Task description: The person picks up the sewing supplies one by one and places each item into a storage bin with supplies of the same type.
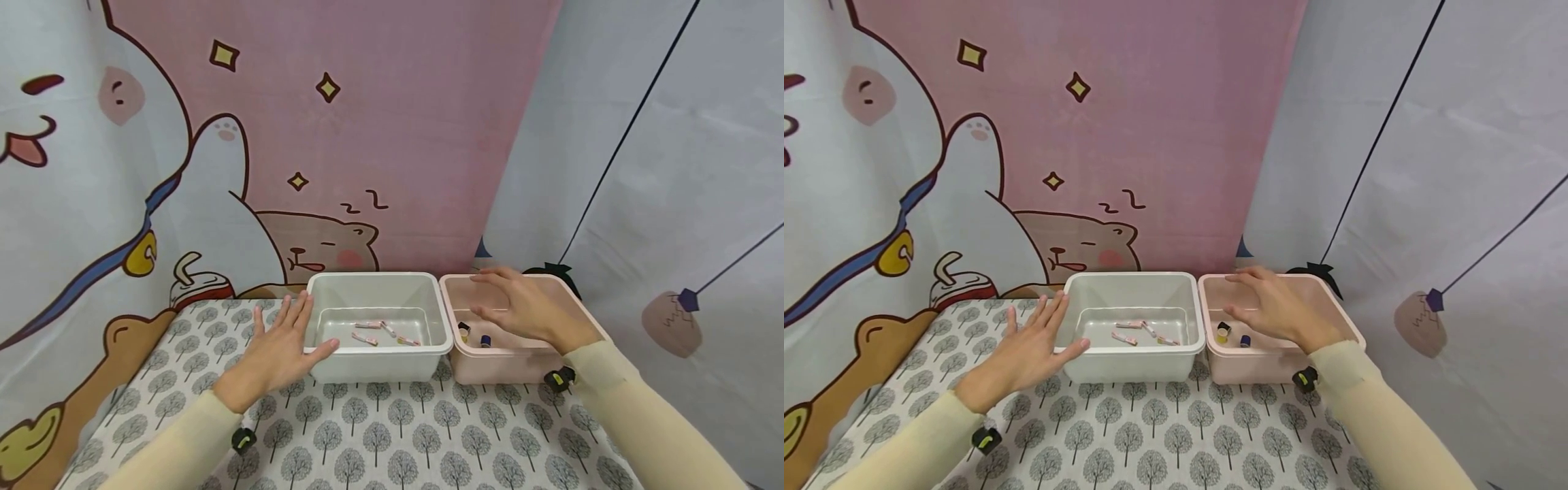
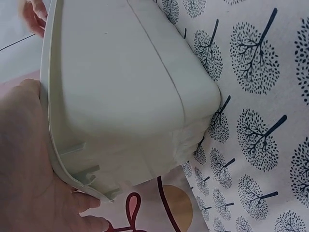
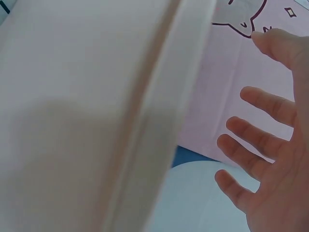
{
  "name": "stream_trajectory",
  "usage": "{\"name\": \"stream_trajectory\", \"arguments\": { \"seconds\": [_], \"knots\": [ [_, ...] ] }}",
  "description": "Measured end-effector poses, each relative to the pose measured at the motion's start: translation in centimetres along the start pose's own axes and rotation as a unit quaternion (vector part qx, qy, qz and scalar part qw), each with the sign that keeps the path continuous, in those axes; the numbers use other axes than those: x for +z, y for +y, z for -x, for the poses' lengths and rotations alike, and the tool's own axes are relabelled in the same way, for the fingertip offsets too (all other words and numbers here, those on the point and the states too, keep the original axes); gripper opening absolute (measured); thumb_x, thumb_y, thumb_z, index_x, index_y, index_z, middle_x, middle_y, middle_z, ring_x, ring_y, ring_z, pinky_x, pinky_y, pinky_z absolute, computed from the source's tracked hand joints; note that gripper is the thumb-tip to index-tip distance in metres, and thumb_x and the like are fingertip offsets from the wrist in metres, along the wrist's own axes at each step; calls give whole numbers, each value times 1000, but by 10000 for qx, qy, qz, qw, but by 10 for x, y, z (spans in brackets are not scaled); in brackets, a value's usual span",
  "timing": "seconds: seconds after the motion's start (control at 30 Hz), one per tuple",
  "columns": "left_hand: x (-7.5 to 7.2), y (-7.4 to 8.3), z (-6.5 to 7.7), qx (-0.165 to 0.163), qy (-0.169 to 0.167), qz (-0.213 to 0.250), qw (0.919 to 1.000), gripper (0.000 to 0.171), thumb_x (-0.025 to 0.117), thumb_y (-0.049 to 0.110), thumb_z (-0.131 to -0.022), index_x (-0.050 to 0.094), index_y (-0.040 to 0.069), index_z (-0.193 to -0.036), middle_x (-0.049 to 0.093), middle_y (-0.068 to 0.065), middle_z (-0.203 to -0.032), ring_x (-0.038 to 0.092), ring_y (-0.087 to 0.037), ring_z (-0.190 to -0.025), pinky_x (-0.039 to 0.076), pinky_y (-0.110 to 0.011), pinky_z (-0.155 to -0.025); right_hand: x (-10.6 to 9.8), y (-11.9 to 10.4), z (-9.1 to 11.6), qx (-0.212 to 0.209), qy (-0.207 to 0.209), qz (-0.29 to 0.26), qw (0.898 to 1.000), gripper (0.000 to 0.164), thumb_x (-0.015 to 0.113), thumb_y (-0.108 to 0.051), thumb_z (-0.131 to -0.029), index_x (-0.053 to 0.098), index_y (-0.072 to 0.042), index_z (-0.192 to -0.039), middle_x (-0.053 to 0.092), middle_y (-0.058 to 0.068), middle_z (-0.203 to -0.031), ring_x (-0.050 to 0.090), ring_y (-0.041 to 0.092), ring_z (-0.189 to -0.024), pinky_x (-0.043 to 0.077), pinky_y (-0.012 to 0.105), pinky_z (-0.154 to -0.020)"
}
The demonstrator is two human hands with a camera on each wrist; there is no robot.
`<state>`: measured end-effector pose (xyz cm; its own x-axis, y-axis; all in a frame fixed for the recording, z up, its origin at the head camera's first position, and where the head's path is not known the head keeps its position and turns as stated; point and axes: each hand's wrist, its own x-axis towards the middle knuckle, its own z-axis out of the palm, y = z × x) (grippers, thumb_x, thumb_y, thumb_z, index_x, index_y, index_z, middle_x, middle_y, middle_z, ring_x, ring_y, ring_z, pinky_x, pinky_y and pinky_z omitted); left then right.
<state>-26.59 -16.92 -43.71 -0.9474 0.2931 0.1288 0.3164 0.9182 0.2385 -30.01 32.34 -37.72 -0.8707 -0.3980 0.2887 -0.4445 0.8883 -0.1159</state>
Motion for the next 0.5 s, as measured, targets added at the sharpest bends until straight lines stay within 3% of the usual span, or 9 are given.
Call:
{"name": "stream_trajectory", "arguments": {
  "seconds": [0.2,0.3,0.4,0.5],
  "knots": [
    [-1,1,0,47,26,-49,10000,117,37,91,-111,15,5,-186,7,-12,-197,7,-46,-184,-11,-88,-136,2,-6,6,-530,748,1107,9896,64,71,-67,-108,76,-23,-155,78,-1,-156,87,25,-116,71,53,-89],
    [-2,1,1,68,38,-68,9999,114,41,87,-112,16,4,-186,8,-12,-196,7,-46,-183,-10,-88,-136,6,-9,9,-611,693,469,9946,63,77,-56,-108,75,-17,-156,75,9,-160,81,35,-131,69,59,-102],
    [-3,2,1,82,37,-54,9999,113,44,85,-112,17,4,-186,9,-13,-196,6,-46,-183,-10,-88,-136,11,-14,14,-488,462,-472,9966,64,83,-45,-108,70,-10,-160,67,21,-166,68,49,-150,57,71,-122],
    [-5,3,2,100,42,-23,9999,112,44,85,-113,18,4,-186,9,-13,-196,6,-46,-183,-10,-88,-137,15,-19,18,-398,488,-781,9950,66,86,-41,-106,69,-9,-161,65,24,-168,64,54,-153,52,77,-125]
  ]
}}
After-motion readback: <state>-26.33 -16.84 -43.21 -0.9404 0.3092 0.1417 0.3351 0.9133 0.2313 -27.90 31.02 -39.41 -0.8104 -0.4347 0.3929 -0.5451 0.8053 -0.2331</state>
